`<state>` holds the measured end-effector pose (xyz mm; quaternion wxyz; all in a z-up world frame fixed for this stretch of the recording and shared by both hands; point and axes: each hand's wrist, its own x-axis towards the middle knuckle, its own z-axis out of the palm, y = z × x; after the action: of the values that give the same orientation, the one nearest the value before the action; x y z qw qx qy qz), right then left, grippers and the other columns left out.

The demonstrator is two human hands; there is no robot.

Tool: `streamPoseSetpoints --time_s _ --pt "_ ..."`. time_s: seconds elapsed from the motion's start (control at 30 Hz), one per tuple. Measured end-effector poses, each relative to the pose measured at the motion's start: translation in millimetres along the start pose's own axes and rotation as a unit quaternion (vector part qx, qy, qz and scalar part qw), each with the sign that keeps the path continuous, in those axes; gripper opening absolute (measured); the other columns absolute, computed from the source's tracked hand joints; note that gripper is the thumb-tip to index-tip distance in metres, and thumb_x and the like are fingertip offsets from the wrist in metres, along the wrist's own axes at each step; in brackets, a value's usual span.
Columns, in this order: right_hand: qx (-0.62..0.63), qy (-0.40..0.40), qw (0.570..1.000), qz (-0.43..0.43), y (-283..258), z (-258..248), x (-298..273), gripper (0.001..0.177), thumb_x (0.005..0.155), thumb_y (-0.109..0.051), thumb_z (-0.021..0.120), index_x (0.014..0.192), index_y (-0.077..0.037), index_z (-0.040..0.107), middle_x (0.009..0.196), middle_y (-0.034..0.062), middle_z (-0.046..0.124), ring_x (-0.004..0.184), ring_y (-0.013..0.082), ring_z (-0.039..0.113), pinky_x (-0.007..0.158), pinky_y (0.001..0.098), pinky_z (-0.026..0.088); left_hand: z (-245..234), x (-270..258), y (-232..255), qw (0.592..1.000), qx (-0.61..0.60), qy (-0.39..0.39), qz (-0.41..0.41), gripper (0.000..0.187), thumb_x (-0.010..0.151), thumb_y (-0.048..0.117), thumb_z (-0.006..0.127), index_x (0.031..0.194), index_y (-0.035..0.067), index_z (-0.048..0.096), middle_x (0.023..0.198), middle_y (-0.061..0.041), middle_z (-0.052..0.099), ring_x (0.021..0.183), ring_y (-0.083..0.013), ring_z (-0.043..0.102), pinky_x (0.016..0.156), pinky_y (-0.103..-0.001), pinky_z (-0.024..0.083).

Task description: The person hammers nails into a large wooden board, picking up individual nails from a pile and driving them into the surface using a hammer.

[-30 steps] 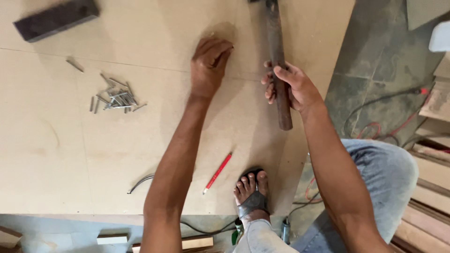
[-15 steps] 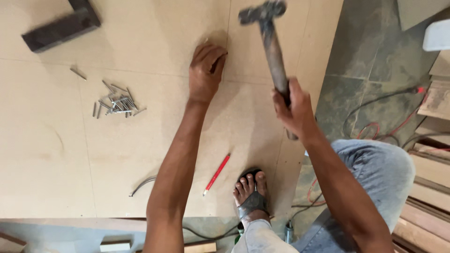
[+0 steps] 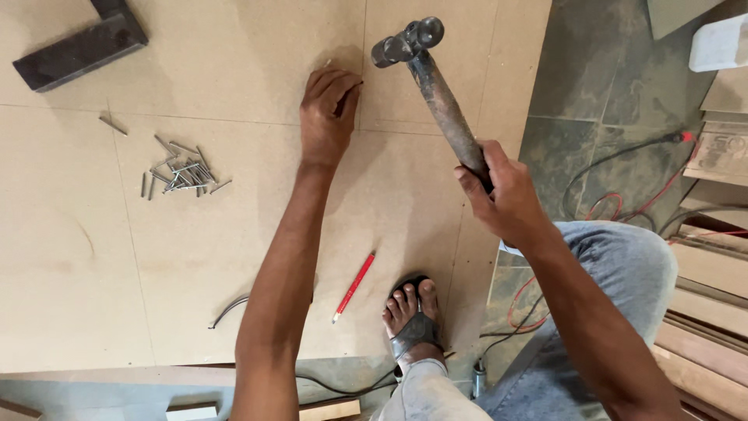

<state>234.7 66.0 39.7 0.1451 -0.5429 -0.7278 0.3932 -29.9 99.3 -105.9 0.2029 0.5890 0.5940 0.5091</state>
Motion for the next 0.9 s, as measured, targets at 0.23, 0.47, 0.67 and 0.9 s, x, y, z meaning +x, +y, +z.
streamPoseSetpoints --time_s 0.23,0.47,0.67,0.9 --pt "-0.005 -0.004 1.000 -0.004 3.3 -0.8 -2.1 0.028 0.103 -0.015 0.067 0.123 -0.001 0.054 0.071 0.0104 0.056 0.059 0.0182 0.055 0.058 0.0347 0.046 1.3 -0.1 -3.6 1.000 0.006 -0.001 -0.006 0.014 0.089 -0.005 0.078 0.101 0.002 0.074 0.107 -0.011 0.075 0.111 -0.0329 0.068 0.101 -0.042 0.056" --pt "-0.018 -0.003 1.000 -0.008 7.9 3.3 -1.4 0.030 0.103 -0.015 0.068 0.125 -0.001 0.054 0.071 0.0126 0.056 0.059 0.0223 0.056 0.058 0.0363 0.047 -0.3 -0.4 -0.7 1.000 0.006 0.005 0.000 0.014 0.089 -0.005 0.078 0.102 0.001 0.074 0.107 -0.012 0.075 0.111 -0.0342 0.067 0.100 -0.042 0.056" --pt "-0.046 0.020 0.997 -0.053 -6.1 2.6 0.2 0.031 0.103 -0.012 0.066 0.127 0.001 0.051 0.079 0.0173 0.062 0.066 0.0284 0.065 0.062 0.0394 0.051 -1.8 1.1 4.2 1.000 0.019 -0.001 -0.006 0.015 0.088 -0.004 0.078 0.102 0.001 0.074 0.108 -0.012 0.075 0.112 -0.0339 0.068 0.102 -0.042 0.056" --pt "-0.089 0.003 0.995 -0.043 -20.7 10.8 3.2 0.031 0.101 -0.009 0.066 0.126 0.002 0.051 0.084 0.0214 0.067 0.068 0.0357 0.071 0.060 0.0441 0.054 0.9 -0.7 -0.7 1.000 0.023 -0.004 -0.007 0.014 0.090 -0.003 0.079 0.102 0.002 0.074 0.108 -0.011 0.076 0.112 -0.0325 0.068 0.101 -0.041 0.057"
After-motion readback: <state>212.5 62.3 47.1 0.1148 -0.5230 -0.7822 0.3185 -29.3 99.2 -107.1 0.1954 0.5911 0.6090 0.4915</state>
